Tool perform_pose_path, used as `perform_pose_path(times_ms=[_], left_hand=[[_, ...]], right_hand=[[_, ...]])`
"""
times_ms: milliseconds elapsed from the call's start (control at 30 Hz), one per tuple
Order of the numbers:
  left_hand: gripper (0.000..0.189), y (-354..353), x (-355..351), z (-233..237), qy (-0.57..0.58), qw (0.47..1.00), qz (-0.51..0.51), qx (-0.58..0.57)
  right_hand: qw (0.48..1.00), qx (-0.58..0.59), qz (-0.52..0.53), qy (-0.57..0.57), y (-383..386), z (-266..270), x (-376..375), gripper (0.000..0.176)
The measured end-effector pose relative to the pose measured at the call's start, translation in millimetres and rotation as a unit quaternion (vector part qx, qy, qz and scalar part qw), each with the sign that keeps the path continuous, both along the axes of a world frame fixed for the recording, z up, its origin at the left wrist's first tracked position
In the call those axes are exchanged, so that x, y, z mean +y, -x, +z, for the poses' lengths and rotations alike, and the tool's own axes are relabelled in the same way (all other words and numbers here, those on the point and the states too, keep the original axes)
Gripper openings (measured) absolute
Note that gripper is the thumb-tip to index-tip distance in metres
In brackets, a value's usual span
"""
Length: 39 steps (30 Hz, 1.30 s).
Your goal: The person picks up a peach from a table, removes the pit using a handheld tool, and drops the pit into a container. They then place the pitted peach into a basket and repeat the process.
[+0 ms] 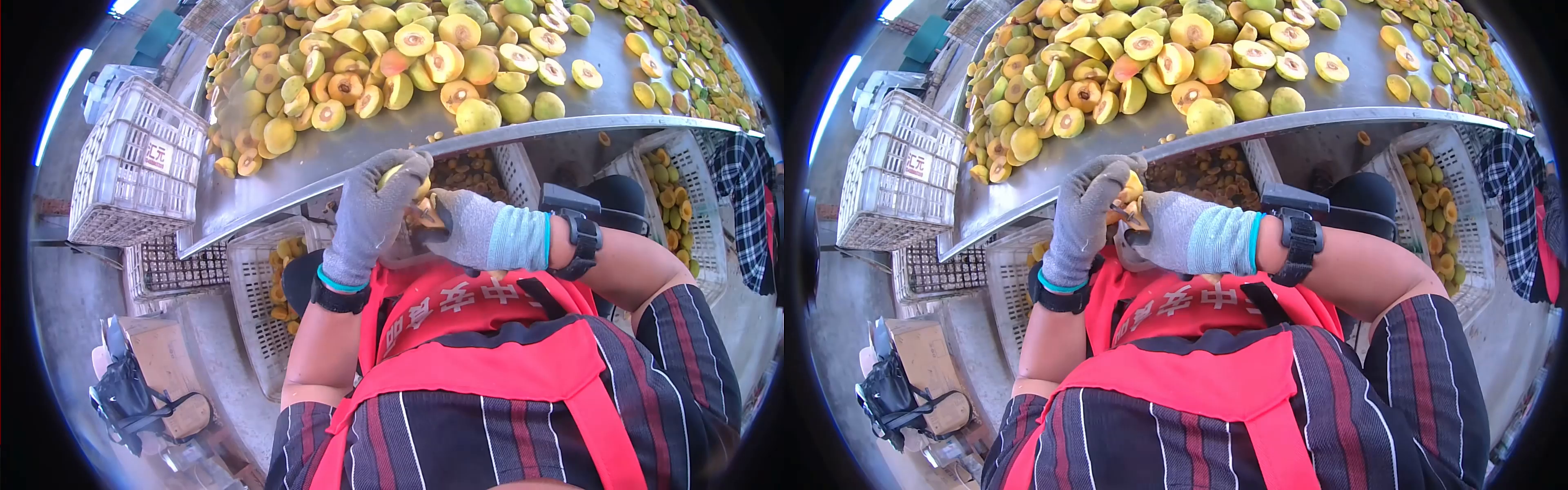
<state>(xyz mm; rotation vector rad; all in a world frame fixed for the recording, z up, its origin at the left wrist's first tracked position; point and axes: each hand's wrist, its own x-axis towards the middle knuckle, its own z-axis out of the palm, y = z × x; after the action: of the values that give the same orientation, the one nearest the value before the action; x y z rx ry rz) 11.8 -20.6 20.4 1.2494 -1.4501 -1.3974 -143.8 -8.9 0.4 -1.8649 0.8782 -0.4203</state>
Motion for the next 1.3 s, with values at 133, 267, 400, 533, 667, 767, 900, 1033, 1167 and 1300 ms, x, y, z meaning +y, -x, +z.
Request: perform_pose_path(times_ms=[133,267,400,533,667,767,900,1033,1167,1300], left_hand=[[0.022,8,1,-21,0.049,0.986,0.074,0.139],[0.024,-1,-4,-25,0.100,0.995,-0.007,-0.002],[0.028,3,-5,-26,-0.010,0.996,-0.006,0.092],[0.039,7,1,-23,-0.026,0.980,0.004,0.199],[0.058,17,3,-22,-0.076,0.957,0.034,0.279],[0.061,20,3,-21,-0.067,0.927,0.098,0.356],[0.062,9,1,-24,-0.028,0.902,0.222,0.369],[0.064,-78,19,-10,0.048,0.926,0.186,0.325],[0.042,-170,52,43,0.042,0.905,0.225,-0.360],[0.053,-159,2,50,0.139,0.846,0.208,-0.471]], right_hand=[[0.916,0.112,-0.013,-0.385,-1,36,-3,0.026],[0.996,0.021,0.006,0.084,3,-21,0,0.021],[0.993,-0.028,0.024,-0.109,9,9,-3,0.024],[0.869,-0.189,0.016,-0.458,16,19,-2,0.020],[0.762,-0.297,-0.011,-0.575,13,20,5,0.015],[0.726,-0.344,0.006,-0.596,14,27,5,0.014],[0.722,-0.394,0.006,-0.569,25,15,-2,0.021],[0.831,-0.304,-0.046,-0.464,55,4,-4,0.027],[0.847,-0.289,-0.060,-0.442,79,-5,4,0.029],[0.856,-0.236,-0.059,-0.456,72,-1,4,0.028]])
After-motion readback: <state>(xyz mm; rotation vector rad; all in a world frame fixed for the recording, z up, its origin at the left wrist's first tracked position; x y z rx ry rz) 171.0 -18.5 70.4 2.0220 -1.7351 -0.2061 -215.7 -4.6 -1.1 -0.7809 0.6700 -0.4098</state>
